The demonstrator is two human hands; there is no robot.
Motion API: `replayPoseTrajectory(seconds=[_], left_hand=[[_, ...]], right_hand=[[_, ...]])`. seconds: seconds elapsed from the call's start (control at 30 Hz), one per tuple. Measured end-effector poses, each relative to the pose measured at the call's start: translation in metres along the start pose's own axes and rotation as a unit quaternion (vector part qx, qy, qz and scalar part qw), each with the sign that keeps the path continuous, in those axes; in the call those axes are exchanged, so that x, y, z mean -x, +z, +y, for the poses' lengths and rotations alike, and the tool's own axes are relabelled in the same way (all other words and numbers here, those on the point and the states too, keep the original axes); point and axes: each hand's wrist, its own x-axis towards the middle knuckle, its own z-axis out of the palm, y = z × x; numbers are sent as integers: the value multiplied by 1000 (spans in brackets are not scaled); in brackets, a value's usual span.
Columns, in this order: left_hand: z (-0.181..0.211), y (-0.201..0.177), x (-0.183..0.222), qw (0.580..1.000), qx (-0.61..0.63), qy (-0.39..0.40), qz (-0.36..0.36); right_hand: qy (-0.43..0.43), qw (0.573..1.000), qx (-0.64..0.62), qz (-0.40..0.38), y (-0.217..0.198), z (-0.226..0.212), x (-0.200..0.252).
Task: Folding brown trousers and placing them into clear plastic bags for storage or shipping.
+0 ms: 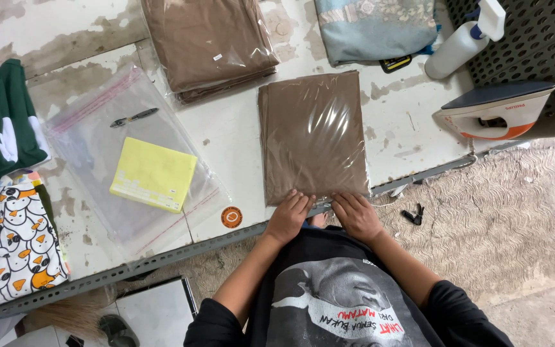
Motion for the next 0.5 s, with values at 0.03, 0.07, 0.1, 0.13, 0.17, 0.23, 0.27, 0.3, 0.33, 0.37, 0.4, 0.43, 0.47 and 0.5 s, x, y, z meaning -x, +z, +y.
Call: replayPoseTrajectory(seconds=[0.03,0.07,0.1,0.13,0.17,0.23,0.27,0.3,0.33,0.37,0.4,0.43,0.47,0.5], left_hand=[[0,-4,-4,1000,-2,0,2],[1,-9,-7,1000,4,-14,3],[1,-13,-11,1000,11,-27,3],[3,-19,-14,1000,9,-27,5],[4,-25,-18,998,27,-55,-4],[7,-39,-27,996,44,-81,-13],[9,-45,-33,989,67,-123,-39],[12,-52,-40,980,91,-165,-64],[10,-53,-43,980,92,-163,-64],[9,-54,-45,971,106,-196,-91],[9,-56,-48,959,120,-230,-118],[9,-60,-54,959,120,-229,-118],[9,-64,-61,948,121,-253,-150],[8,-69,-67,936,122,-277,-182]], right_hand=[[-2,1000,1,2,-1,0,-4],[9,1000,-7,-3,-3,0,-8],[20,1000,-16,-7,-5,1,-11],[18,1000,-15,-6,-3,2,-12],[24,1000,-16,-7,-1,4,-13],[30,999,-16,-6,5,6,-12],[42,999,-18,-11,10,8,-9],[53,998,-19,-16,14,10,-7],[54,998,-18,-16,14,13,-10],[65,997,-34,-20,14,15,-13],[75,996,-51,-24,13,17,-16],[75,996,-50,-24,17,19,-13],[97,992,-65,-43,21,22,-11],[119,988,-80,-62,25,24,-9]])
